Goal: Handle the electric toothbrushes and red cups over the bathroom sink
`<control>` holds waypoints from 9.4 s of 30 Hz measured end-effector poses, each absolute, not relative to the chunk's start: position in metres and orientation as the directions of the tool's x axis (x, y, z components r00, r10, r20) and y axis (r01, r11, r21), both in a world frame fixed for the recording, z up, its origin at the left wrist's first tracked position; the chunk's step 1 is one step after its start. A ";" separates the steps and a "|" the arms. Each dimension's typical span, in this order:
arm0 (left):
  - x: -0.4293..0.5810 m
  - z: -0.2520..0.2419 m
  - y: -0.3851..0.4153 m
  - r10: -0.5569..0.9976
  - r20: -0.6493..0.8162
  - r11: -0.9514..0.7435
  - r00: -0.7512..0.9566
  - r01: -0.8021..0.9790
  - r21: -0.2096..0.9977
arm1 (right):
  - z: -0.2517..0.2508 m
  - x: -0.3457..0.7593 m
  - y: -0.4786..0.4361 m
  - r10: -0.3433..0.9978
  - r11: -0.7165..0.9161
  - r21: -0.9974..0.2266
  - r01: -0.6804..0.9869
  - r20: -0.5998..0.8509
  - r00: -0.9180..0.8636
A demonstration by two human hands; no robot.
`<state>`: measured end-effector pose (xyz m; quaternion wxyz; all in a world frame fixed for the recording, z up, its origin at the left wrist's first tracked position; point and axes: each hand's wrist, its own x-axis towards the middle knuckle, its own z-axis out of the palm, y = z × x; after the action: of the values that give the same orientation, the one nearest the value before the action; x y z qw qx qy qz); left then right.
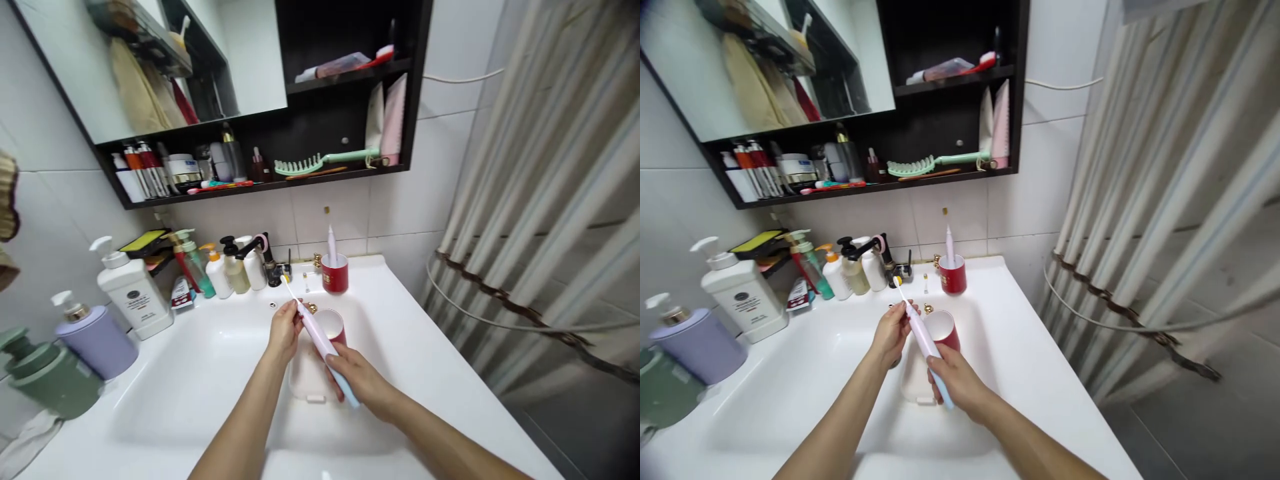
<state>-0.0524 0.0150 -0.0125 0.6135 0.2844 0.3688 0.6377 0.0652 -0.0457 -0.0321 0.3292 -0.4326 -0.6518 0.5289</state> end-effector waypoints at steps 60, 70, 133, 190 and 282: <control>-0.053 -0.032 0.148 0.934 0.108 0.107 -0.340 0.556 0.824 | -0.026 0.068 -0.040 0.968 -0.066 -0.971 0.231 -0.119 -0.222; -0.036 -0.022 0.131 0.963 -0.023 0.128 -0.267 0.382 0.915 | -0.028 0.070 -0.039 0.972 -0.056 -0.988 0.144 -0.087 -0.216; -0.050 -0.010 0.013 0.991 -0.121 0.133 0.057 -0.468 0.873 | -0.042 0.045 -0.056 0.951 -0.152 -0.988 -0.031 -0.138 -0.276; 0.081 0.010 0.121 0.716 0.450 -0.697 0.533 0.524 0.489 | 0.024 0.196 0.142 0.990 0.071 -0.841 0.536 0.127 0.068; -0.059 -0.053 0.009 0.983 -0.037 -0.023 0.181 0.315 0.949 | 0.012 0.155 0.064 0.792 0.031 -0.560 0.828 0.519 0.321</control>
<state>-0.0588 0.0086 -0.0530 0.4595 0.6161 0.5267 0.3631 0.1555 0.0638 0.0118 0.4203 -0.6956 -0.5823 -0.0214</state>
